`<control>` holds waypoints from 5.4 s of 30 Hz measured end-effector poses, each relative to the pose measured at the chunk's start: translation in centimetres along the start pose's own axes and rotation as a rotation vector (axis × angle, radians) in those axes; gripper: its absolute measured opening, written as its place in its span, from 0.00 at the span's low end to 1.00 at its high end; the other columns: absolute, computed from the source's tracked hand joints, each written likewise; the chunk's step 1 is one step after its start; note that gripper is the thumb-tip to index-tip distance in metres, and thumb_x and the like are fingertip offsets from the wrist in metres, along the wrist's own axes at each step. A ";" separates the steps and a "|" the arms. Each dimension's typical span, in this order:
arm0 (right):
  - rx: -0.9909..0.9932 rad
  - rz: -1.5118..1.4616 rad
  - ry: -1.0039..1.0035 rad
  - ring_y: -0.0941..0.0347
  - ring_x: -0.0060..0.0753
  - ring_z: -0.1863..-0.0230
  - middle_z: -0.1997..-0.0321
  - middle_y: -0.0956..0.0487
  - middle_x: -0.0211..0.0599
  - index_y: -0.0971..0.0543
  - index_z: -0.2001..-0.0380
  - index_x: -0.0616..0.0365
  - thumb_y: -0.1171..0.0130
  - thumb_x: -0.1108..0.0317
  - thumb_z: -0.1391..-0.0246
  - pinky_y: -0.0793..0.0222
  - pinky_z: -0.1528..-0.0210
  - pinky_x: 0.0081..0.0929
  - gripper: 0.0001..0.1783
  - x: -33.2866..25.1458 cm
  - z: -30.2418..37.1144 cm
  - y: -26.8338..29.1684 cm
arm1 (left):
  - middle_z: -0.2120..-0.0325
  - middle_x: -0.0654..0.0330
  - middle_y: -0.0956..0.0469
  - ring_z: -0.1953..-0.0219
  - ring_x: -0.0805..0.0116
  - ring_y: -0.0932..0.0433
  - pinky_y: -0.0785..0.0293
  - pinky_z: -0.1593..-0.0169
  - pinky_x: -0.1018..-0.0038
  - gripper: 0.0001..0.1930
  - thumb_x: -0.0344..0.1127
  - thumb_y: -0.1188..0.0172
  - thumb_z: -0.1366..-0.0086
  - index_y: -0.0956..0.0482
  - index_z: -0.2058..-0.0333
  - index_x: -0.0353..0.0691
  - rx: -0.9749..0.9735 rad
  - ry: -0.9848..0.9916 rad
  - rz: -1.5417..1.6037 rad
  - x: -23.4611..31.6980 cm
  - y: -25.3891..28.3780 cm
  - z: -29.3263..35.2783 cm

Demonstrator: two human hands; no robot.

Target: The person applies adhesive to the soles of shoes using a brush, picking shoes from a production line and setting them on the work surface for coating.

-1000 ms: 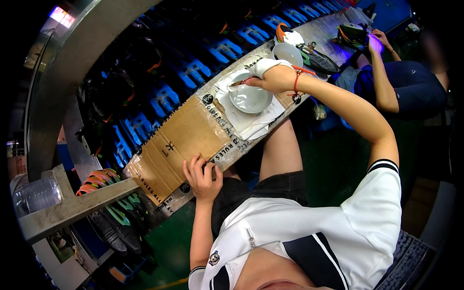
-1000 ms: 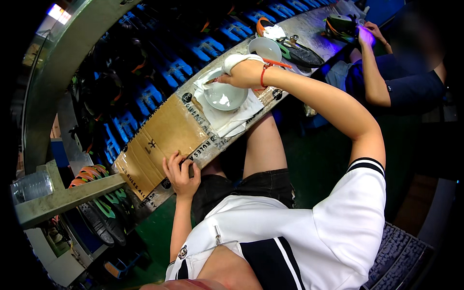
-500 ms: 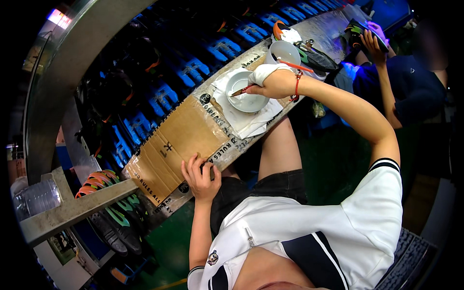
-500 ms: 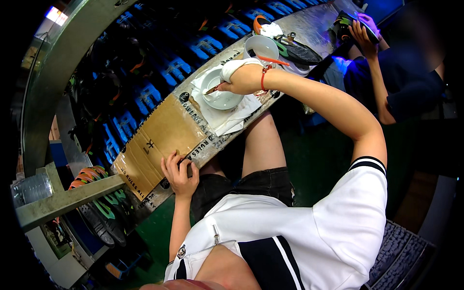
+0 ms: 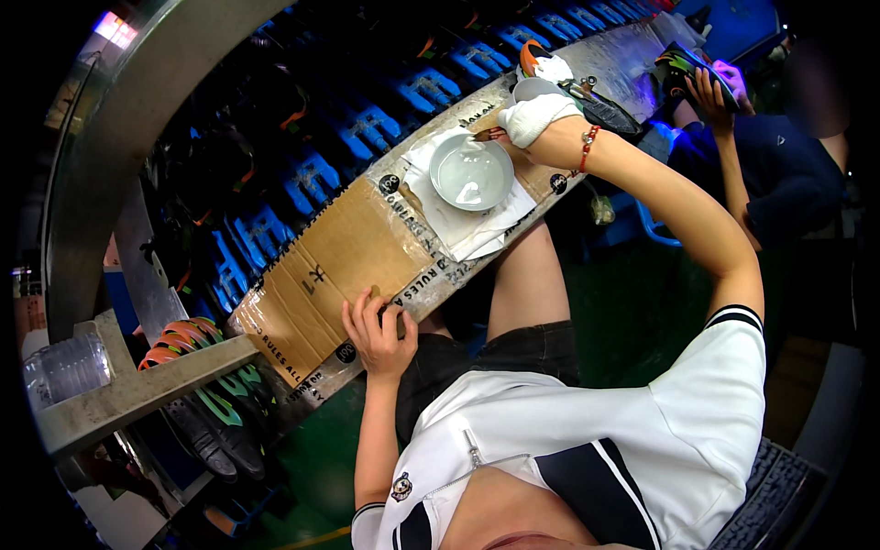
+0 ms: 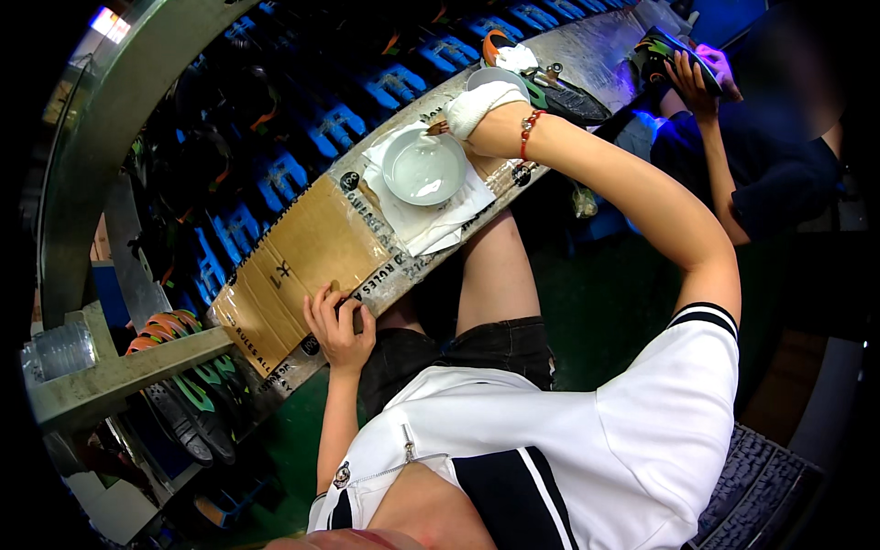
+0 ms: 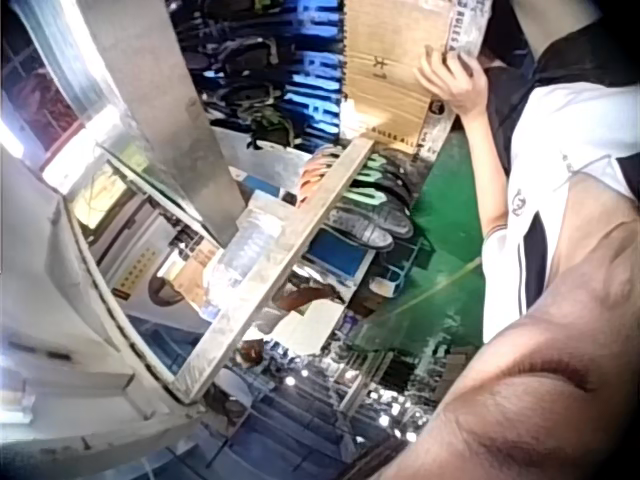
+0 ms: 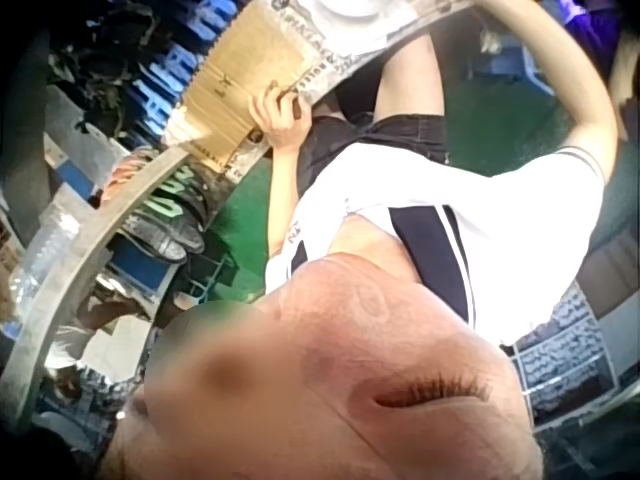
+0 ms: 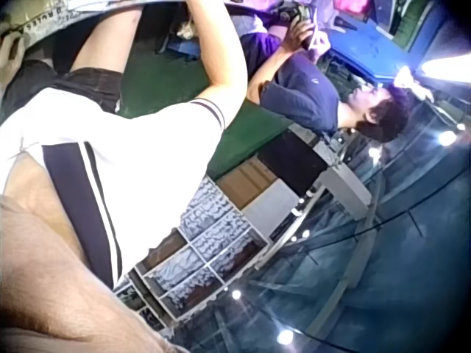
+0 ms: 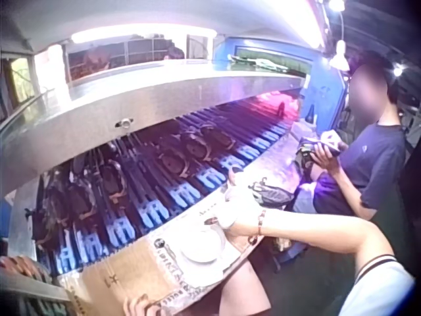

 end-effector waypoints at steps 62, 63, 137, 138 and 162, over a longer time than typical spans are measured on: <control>0.004 -0.321 -0.168 0.25 0.51 0.69 0.72 0.22 0.48 0.21 0.62 0.57 0.46 0.57 0.42 0.31 0.66 0.39 0.14 1.1 2.7 3.4 | 0.63 0.55 0.29 0.48 0.51 0.30 0.46 0.38 0.46 0.07 0.28 0.39 0.50 0.26 0.71 0.39 0.010 -0.003 0.004 0.0 0.2 0.0; 0.103 -0.311 -0.122 0.25 0.51 0.69 0.72 0.22 0.49 0.21 0.62 0.57 0.46 0.57 0.42 0.31 0.66 0.38 0.15 3.1 2.9 3.2 | 0.63 0.55 0.29 0.48 0.51 0.30 0.46 0.38 0.45 0.07 0.28 0.39 0.50 0.26 0.71 0.39 0.009 -0.007 0.011 0.2 0.2 -0.1; 0.858 -0.421 -0.726 0.28 0.40 0.72 0.72 0.26 0.41 0.24 0.65 0.60 0.27 0.55 0.61 0.30 0.68 0.32 0.25 0.6 10.7 -11.4 | 0.63 0.56 0.29 0.48 0.52 0.30 0.45 0.39 0.46 0.07 0.29 0.39 0.51 0.26 0.71 0.40 -0.003 0.011 0.013 0.5 0.1 0.1; 0.906 -0.655 -0.792 0.29 0.31 0.77 0.76 0.26 0.37 0.26 0.62 0.61 0.27 0.61 0.59 0.31 0.72 0.27 0.24 0.9 10.8 -11.2 | 0.63 0.56 0.29 0.48 0.52 0.30 0.45 0.39 0.46 0.07 0.29 0.39 0.51 0.26 0.71 0.40 -0.001 0.011 0.013 0.4 0.1 0.1; 0.108 -0.236 -0.556 0.23 0.48 0.64 0.66 0.20 0.46 0.16 0.71 0.50 0.40 0.50 0.52 0.31 0.60 0.39 0.16 20.0 4.4 -7.0 | 0.63 0.54 0.29 0.47 0.44 0.33 0.44 0.40 0.50 0.05 0.27 0.39 0.49 0.25 0.72 0.38 0.162 0.298 0.027 0.6 9.0 6.3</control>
Point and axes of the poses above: each hand's wrist, its own z-axis away from the middle knuckle, its own y-axis out of the back of the hand, x = y × z, the point moved 2 cm from there along -z, towards the middle knuckle
